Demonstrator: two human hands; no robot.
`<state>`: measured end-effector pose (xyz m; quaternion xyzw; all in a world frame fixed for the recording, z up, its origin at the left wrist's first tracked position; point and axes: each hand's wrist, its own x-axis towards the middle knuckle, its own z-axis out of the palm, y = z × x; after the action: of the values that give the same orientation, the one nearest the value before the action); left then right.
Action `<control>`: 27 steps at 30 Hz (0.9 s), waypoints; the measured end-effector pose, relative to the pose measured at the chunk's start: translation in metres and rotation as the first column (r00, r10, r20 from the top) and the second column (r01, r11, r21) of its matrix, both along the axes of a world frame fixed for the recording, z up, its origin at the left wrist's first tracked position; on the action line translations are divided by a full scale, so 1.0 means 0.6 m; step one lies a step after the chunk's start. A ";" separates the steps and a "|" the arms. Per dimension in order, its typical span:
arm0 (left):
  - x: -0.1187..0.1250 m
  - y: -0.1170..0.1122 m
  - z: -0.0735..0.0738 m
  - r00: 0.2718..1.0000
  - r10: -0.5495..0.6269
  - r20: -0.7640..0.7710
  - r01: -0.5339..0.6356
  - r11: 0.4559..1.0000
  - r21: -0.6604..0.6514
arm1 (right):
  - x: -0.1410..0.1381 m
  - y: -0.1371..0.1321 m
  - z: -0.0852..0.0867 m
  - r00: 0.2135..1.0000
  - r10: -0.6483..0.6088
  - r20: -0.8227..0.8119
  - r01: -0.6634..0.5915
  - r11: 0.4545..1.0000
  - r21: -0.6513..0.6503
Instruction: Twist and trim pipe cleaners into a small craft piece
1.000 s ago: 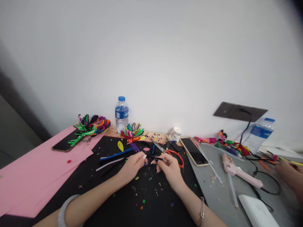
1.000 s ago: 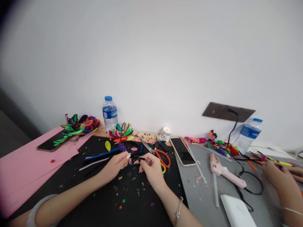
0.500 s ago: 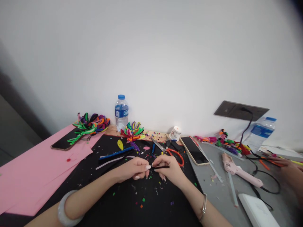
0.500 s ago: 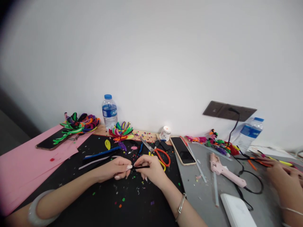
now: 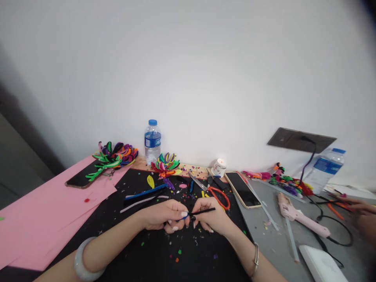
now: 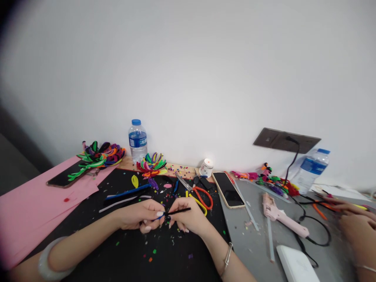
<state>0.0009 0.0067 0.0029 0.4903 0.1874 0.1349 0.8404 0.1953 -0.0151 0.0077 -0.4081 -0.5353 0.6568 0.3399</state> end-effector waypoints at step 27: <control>-0.002 -0.008 -0.006 0.942 -0.277 -0.188 0.295 0.953 0.075 | -0.010 -0.015 -0.013 0.959 0.261 -0.112 -0.280 0.935 -0.219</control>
<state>-0.0006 0.0018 -0.0005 0.5644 0.1803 -0.0231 0.8053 0.1891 -0.0241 -0.0003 -0.3403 -0.4914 0.7716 0.2177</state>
